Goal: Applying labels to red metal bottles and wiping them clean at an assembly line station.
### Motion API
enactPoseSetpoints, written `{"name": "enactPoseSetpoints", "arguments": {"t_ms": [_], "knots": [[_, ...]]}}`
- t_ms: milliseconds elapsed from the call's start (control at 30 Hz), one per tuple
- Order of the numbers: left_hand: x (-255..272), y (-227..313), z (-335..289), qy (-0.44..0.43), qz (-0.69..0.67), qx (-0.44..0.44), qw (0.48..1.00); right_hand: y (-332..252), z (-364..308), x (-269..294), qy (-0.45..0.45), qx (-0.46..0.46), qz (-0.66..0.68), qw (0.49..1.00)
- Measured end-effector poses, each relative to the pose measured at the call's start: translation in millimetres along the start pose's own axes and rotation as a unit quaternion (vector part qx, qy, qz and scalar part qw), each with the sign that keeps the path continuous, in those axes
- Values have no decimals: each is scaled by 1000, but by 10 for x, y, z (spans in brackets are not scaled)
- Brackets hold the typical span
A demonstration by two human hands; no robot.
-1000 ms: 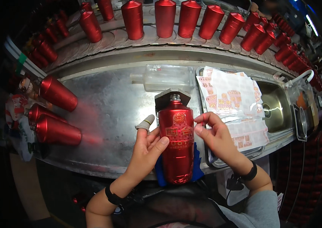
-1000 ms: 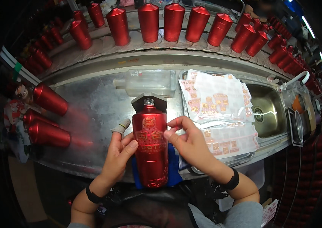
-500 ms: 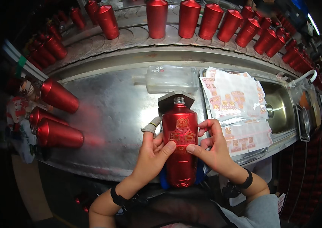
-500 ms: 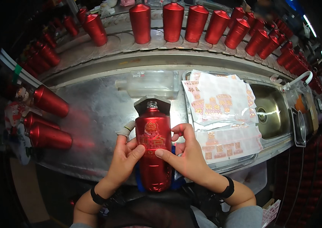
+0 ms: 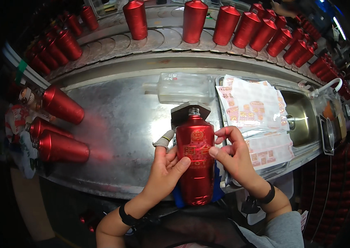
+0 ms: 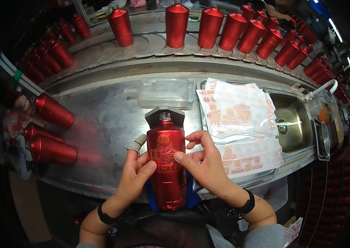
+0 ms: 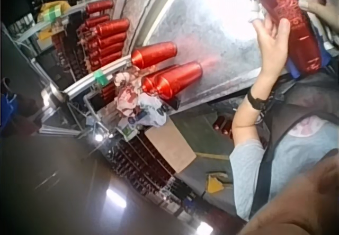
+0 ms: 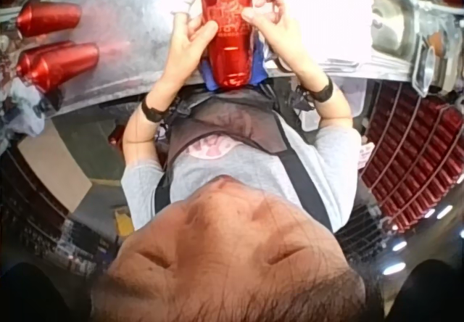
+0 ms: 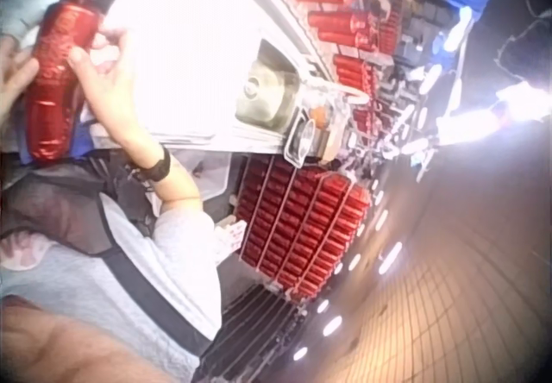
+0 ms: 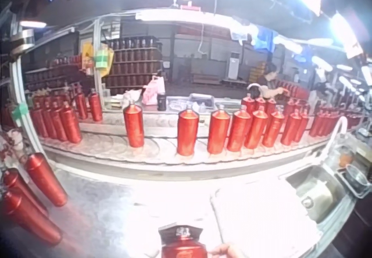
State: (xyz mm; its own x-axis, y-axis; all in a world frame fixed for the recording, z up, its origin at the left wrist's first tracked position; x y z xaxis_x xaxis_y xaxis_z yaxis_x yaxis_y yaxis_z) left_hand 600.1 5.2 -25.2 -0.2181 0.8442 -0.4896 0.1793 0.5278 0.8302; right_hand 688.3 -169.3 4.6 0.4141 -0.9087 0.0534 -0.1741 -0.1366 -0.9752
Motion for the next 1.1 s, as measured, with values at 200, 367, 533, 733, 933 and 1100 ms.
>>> {"name": "enactPoseSetpoints", "arguments": {"t_ms": [200, 367, 533, 733, 933, 1100], "knots": [[30, 33, -9, -10, 24, -3, 1000, -53, 184, -149, 32, 40, -14, 999], [99, 20, -13, -10, 18, -6, 1000, -92, 240, -281, 39, 32, -60, 997], [187, 15, -5, -7, 13, -9, 1000, -96, 278, -403, 39, 33, -54, 997], [282, -5, 24, -14, 14, -13, 1000, -4, 323, -460, 37, 44, -54, 997], [341, -5, 17, -15, 19, -18, 1000, -42, 323, -524, 28, 54, -33, 998], [403, 16, 22, -19, 21, -14, 999, 1, 362, -566, 25, 58, -52, 997]]}}
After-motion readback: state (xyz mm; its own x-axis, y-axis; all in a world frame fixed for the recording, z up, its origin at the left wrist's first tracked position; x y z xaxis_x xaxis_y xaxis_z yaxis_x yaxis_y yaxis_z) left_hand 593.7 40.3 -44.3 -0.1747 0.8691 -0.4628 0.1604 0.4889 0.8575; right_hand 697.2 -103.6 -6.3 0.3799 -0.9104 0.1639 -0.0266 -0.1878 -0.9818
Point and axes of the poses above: each hand's wrist, its own z-axis towards the middle knuckle, its own x-axis out of the back of the hand, y = z × x, the point moved 2 cm from there along z, towards the middle knuckle, and after that the axes turned 4 degrees about y, right-handed, at the moved point
